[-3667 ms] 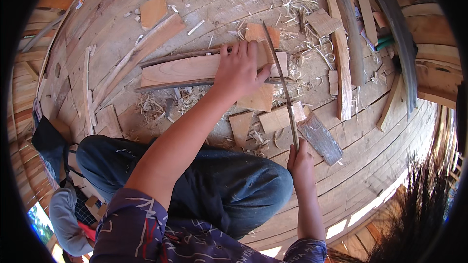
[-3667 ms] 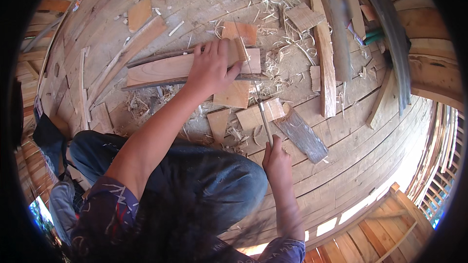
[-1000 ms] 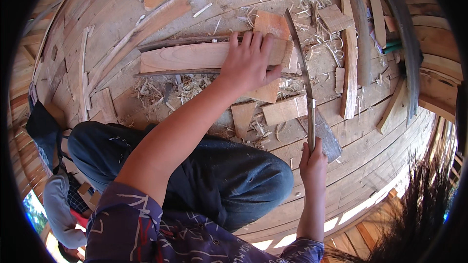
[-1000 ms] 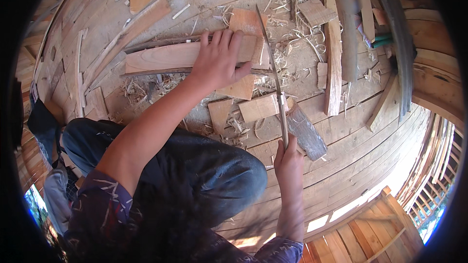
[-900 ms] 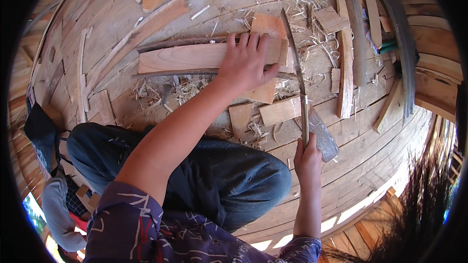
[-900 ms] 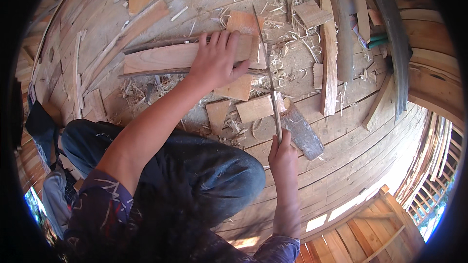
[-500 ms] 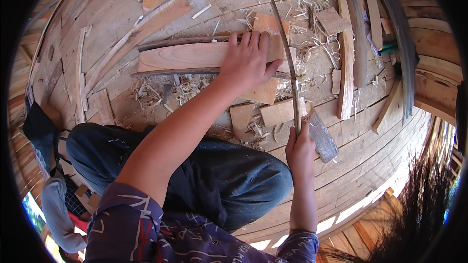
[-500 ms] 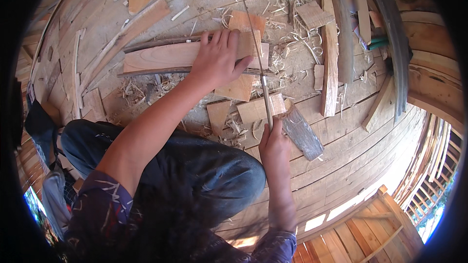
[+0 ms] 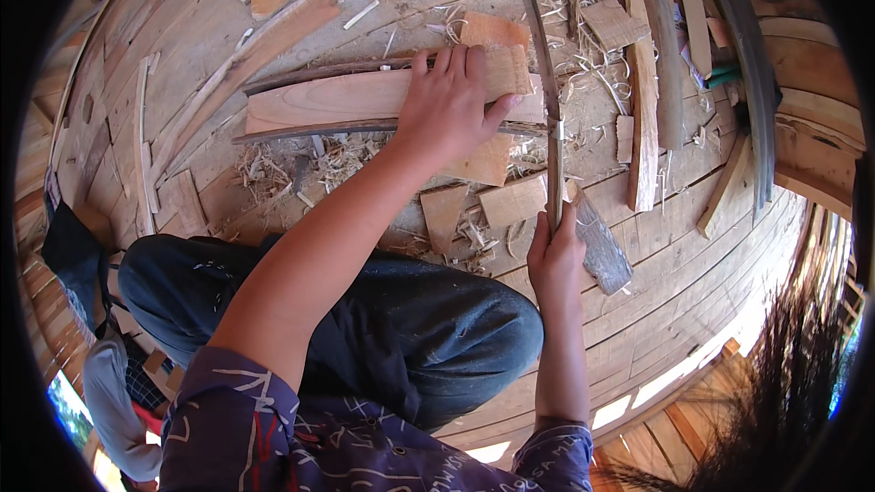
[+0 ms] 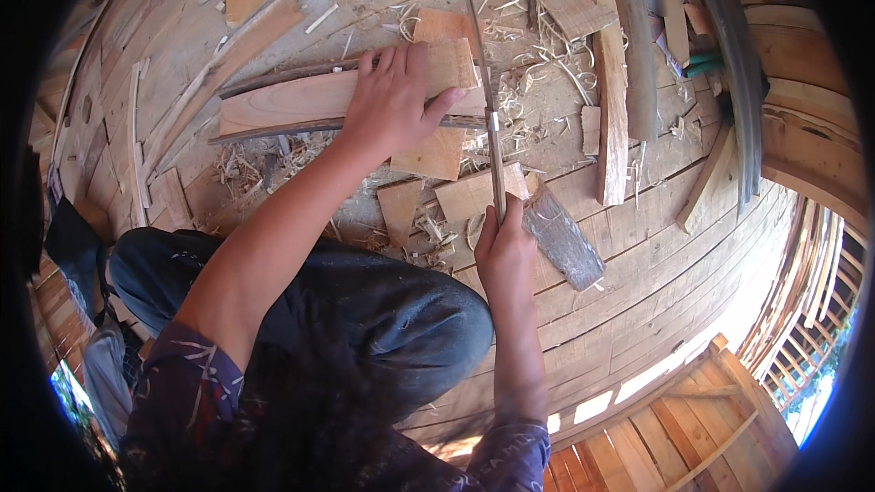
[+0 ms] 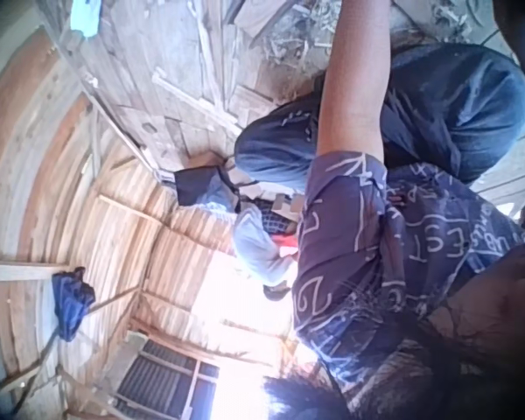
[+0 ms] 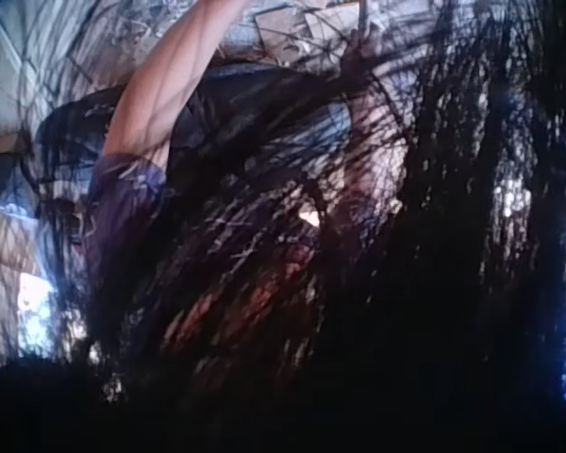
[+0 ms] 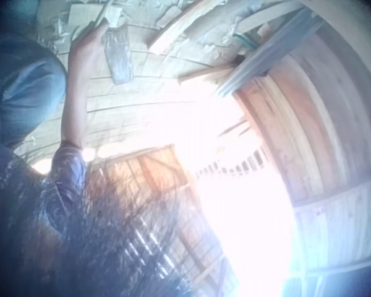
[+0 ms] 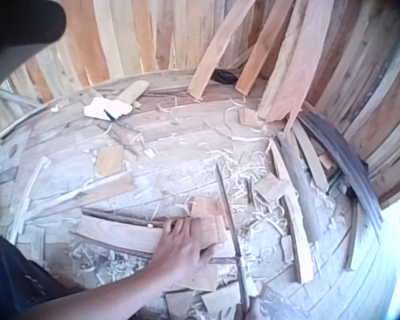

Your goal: The person saws a small piece of wood using a hand saw while holding it against a larger wooden block on the floor.

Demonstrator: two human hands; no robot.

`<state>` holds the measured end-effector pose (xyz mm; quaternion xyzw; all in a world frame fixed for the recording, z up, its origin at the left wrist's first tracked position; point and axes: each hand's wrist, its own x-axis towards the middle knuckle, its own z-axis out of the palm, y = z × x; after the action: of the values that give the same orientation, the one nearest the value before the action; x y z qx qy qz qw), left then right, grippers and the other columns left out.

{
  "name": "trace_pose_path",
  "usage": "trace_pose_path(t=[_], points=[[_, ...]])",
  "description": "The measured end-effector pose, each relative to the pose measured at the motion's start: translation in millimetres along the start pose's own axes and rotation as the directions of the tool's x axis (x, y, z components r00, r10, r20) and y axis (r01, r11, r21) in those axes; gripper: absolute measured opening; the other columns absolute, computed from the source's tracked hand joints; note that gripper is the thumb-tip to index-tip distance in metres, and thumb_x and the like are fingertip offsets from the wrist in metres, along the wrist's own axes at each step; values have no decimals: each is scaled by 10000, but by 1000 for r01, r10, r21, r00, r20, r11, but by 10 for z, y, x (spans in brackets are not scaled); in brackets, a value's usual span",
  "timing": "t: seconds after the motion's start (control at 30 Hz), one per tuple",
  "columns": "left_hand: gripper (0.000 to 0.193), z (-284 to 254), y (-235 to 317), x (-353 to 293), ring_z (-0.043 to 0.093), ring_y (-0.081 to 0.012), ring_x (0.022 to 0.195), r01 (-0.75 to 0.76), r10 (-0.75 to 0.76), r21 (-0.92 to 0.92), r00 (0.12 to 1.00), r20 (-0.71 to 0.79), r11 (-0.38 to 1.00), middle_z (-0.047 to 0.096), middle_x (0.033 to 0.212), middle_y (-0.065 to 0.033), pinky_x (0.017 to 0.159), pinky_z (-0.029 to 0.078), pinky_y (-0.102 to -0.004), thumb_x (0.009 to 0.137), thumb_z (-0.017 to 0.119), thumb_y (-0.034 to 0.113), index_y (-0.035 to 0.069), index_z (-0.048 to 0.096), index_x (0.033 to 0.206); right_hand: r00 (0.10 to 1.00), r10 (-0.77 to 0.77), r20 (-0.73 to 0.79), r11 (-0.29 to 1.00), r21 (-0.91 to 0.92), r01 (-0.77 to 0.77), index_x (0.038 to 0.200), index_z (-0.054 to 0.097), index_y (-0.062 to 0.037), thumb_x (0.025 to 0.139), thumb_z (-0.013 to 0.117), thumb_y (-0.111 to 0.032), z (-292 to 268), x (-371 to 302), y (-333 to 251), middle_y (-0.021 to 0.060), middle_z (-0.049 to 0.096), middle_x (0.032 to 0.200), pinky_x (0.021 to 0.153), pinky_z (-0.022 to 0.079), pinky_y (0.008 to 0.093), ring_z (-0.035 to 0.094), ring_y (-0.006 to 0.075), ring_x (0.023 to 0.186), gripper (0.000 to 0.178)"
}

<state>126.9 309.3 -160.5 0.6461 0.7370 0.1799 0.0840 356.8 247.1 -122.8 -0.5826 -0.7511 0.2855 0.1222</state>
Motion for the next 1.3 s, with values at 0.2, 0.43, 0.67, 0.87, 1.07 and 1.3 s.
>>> trace_pose_path(t=[0.2, 0.43, 0.67, 0.87, 1.07, 1.3], points=[[602, 49, -18, 11, 555, -329, 1065, -55, 54, -7, 996, -72, 998, 588, 1077, -230, 972, 329, -479, 917, 552, 496, -50, 483, 1160, 994, 78, 74, 997, -27, -76, 1088, 489, -14, 963, 530, -82, -15, -70, 46, 233, 575, 627, 464, 425, 472, 617, 431, 585, 148], [604, 72, -8, -8, 574, -309, 1017, -94, 102, 65, 986, -134, 994, 605, 1049, -183, 949, 345, -461, 914, 564, 478, -43, 488, 1209, 989, 111, 94, 993, -48, -107, 1091, 486, -24, 955, 542, -92, -98, -283, 177, 234, 582, 633, 477, 448, 479, 617, 443, 605, 162], [591, 70, -30, 31, 579, -297, 970, -91, 96, 51, 989, -108, 995, 601, 989, -164, 888, 368, -443, 900, 589, 453, -10, 501, 1257, 991, 87, 102, 996, -35, -84, 1095, 475, -22, 956, 540, -105, 5, -118, 101, 258, 588, 643, 487, 441, 509, 606, 466, 620, 174], [563, 84, -19, 30, 586, -297, 958, -74, 81, 67, 991, -110, 995, 605, 973, -160, 873, 376, -451, 892, 601, 452, -11, 517, 1200, 987, 91, 130, 996, -1, -91, 1132, 465, -21, 953, 543, -96, 30, -56, 64, 252, 599, 647, 493, 451, 504, 620, 457, 630, 209], [528, 110, -41, 12, 596, -296, 931, -101, 113, 82, 980, -165, 992, 608, 951, -156, 868, 388, -445, 891, 611, 438, -10, 517, 1155, 995, 75, 67, 996, -53, -71, 1134, 503, -30, 944, 550, -97, -13, -440, 342, 235, 600, 615, 468, 471, 504, 626, 429, 589, 207], [526, 141, -60, 58, 606, -292, 891, -110, 119, 76, 983, -136, 991, 613, 927, -148, 836, 402, -465, 883, 609, 472, -1, 536, 1101, 989, 94, 110, 993, -86, -85, 1110, 484, -36, 953, 550, -107, -14, -186, 139, 252, 588, 638, 485, 447, 513, 612, 462, 626, 184]])
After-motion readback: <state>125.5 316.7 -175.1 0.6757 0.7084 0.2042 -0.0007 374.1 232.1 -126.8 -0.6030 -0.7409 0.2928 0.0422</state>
